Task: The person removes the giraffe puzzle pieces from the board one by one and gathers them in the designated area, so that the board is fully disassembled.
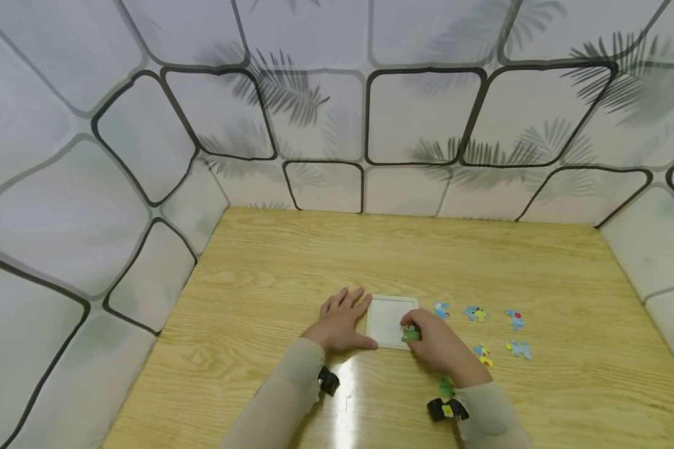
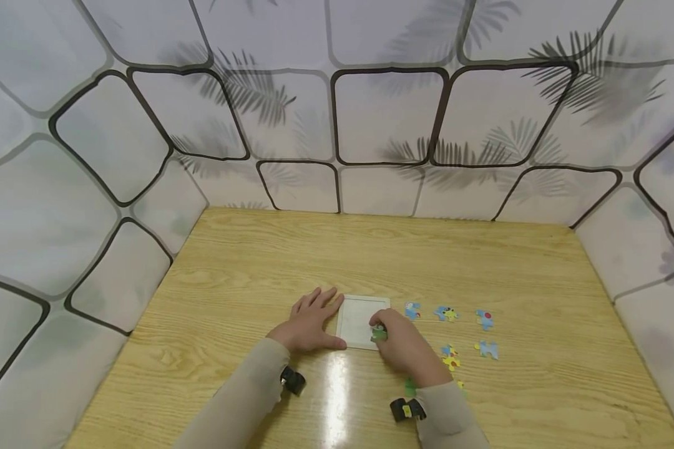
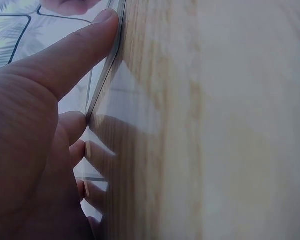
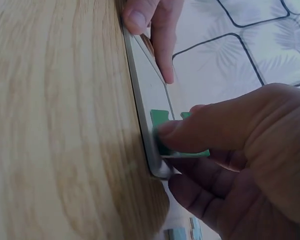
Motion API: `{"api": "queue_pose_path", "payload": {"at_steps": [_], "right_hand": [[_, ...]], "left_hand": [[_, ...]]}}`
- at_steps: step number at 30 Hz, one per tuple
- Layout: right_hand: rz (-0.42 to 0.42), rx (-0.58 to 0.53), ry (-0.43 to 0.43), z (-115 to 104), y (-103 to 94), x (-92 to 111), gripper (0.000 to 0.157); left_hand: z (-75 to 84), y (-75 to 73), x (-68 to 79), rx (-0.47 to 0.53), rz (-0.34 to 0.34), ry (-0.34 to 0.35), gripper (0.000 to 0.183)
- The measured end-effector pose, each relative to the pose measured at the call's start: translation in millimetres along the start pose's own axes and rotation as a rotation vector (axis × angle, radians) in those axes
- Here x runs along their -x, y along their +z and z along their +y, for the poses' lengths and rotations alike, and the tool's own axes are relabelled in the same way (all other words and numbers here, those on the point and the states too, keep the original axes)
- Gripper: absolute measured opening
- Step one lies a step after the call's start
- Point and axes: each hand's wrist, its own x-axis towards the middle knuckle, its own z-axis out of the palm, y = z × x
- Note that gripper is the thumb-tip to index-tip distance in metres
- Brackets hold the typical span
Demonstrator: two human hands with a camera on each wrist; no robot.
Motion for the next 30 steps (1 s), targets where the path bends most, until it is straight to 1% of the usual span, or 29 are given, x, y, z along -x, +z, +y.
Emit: {"api": "queue_pose_path", "payload": {"at_steps": [4,9,12,17,19,22,27,30], "right_hand": [[0.008,0.003,0.006,3.4,-2.6,2.7,0.028],[0.048,-0.003,0.005,7.7,-5.5,5.9,0.022],[0.078,-0.032,0.009,11.5,-8.4,9.2,0.019],[0.081,-0.128,0.049,19.5,-20.0,17.3,0.026],[0.078,-0.165,0.073,24.4,-27.0,22.4,0.028],[0.091,-0.174,0.089,36.4,-38.2,32.4,0.031],[0.099,-0.215,0.110,60.2,-59.3,54.5,0.042],[0.082,-0.260,0.154,75.0,-70.7,68.7,0.047]], "left_hand": [[-0.7,0.5,-0.2,0.003,0.002,-0.004,0.102],[-1.2,1.6,-0.4,0.006,-0.001,-0.008,0.103],[0.0,1.3,-0.6,0.000,-0.004,-0.004,0.103],[0.0,0.8,-1.0,-0.003,-0.005,0.004,0.102],[-0.5,1.1,-0.8,0.003,-0.007,0.006,0.102],[-0.7,1.5,-0.7,0.010,-0.012,0.009,0.102],[-2.6,1.4,-1.4,0.018,-0.009,0.016,0.102],[-3.1,1.2,-1.2,0.017,-0.012,0.012,0.102]]}}
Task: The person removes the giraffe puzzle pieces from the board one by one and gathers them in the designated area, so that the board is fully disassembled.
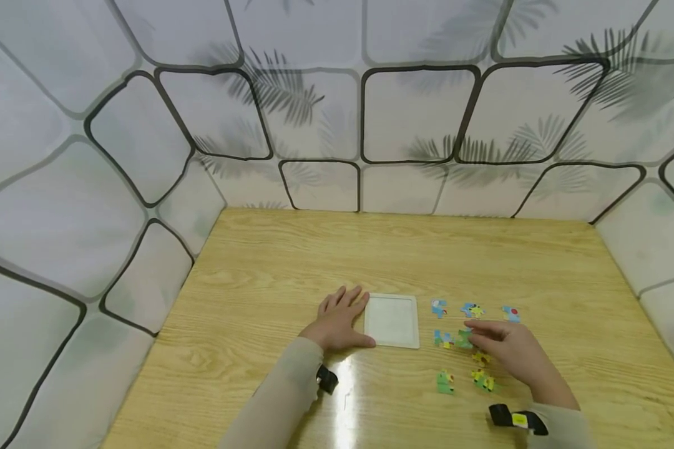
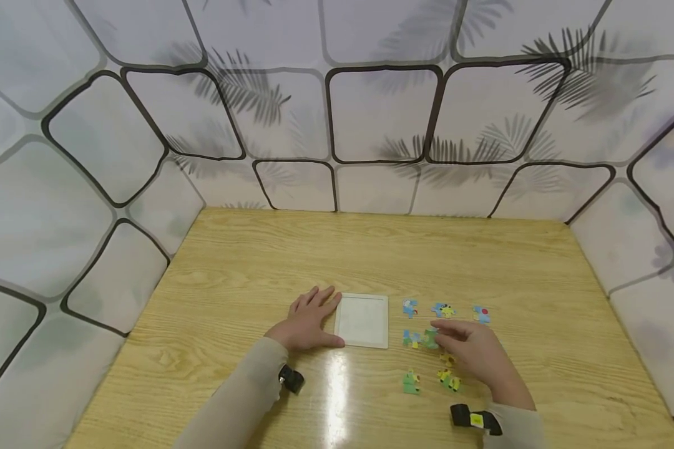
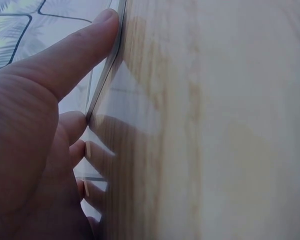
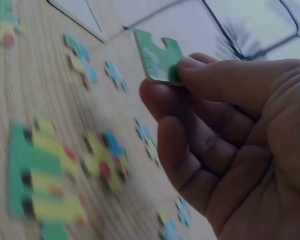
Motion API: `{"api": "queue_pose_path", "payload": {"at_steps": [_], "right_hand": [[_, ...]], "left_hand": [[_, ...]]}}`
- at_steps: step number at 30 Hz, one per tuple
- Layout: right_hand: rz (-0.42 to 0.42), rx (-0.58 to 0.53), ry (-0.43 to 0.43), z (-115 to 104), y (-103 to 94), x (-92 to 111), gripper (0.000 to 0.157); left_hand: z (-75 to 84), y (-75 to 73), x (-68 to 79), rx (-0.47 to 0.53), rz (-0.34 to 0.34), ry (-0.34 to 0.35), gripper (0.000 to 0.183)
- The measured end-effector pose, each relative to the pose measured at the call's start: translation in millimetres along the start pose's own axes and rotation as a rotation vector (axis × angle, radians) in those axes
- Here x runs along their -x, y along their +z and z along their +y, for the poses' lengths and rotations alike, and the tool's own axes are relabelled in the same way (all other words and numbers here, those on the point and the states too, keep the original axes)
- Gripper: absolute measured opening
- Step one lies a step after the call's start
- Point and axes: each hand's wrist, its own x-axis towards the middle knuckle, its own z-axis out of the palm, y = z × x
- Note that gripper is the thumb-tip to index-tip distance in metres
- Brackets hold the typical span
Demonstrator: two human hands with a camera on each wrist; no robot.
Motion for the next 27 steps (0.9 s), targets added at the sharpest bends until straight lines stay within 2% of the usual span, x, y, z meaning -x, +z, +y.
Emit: {"api": "queue_pose_path", "payload": {"at_steps": [4,12,16,20,27], "right_hand": [[-0.029,-0.022,0.076,17.6,-17.1,14.6,0.050],[-0.045,0.134,0.145,40.7,-35.4,33.8,0.039],[-0.095,0.206,0.172,45.1,-40.8,39.3,0.034],[-0.126,0.205,0.180,44.4,-41.8,40.7,0.030],[-0.089,0.297,0.198,42.5,-40.9,35.6,0.022]], "left_hand": [[-0.2,0.1,0.4,0.003,-0.007,0.001,0.102],[-1.5,1.1,-1.1,0.029,0.002,0.007,0.102],[-2.9,2.1,-2.2,0.012,-0.005,0.007,0.102],[-2.5,0.8,-2.8,0.002,0.001,0.009,0.102],[-0.7,0.0,0.0,0.009,0.003,0.006,0.102]]}}
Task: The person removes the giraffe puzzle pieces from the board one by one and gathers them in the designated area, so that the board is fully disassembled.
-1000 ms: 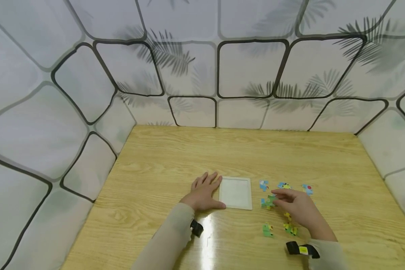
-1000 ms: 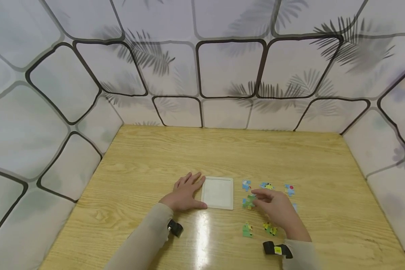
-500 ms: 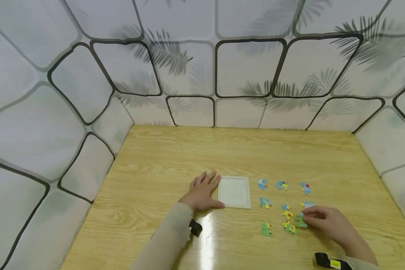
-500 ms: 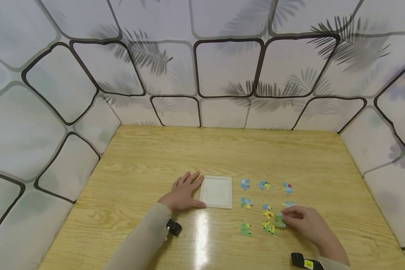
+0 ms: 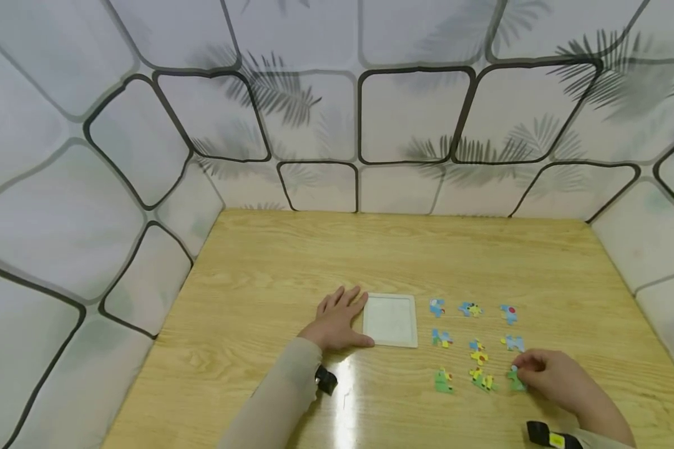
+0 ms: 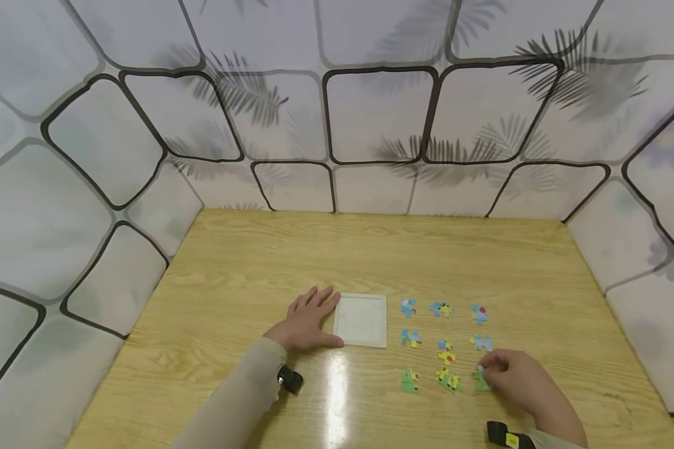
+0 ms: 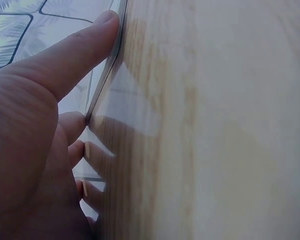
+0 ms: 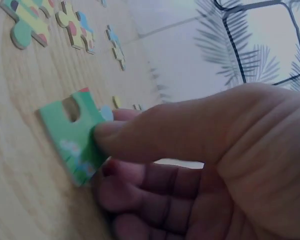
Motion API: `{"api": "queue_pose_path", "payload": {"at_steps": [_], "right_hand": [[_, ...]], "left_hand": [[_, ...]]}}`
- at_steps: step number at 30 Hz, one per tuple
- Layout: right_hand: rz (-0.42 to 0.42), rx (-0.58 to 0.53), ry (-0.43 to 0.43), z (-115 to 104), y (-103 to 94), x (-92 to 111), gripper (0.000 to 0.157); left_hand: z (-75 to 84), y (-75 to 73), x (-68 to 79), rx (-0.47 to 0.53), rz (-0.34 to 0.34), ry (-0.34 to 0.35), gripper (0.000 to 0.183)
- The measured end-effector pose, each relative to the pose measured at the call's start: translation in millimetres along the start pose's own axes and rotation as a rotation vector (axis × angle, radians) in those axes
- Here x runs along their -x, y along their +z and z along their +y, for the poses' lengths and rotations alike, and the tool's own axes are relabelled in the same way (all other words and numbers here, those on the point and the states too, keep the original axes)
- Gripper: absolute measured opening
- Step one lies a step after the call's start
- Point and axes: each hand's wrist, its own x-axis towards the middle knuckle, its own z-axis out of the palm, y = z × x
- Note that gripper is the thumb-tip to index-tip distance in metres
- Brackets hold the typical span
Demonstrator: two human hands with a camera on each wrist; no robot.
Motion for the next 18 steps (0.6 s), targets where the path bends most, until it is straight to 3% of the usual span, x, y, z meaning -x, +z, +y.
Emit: {"api": "queue_pose_path", "payload": {"at_steps": [10,14,18], "right_hand": [[0.073,-0.016,0.078,0.4,11.2,0.2,0.051],[0.100,0.011,0.084,-6.3,15.5,2.8,0.049],[0.166,0.033,0.037,-19.4,16.9,2.7,0.044]], "left_hand": [[-4.3,0.6,2.7,-0.003,0.006,0.012,0.102],[-6.6,3.5,7.8,0.015,0.004,0.003,0.103],[-7.9,7.0,10.0,0.028,0.021,0.007,0.102]]}}
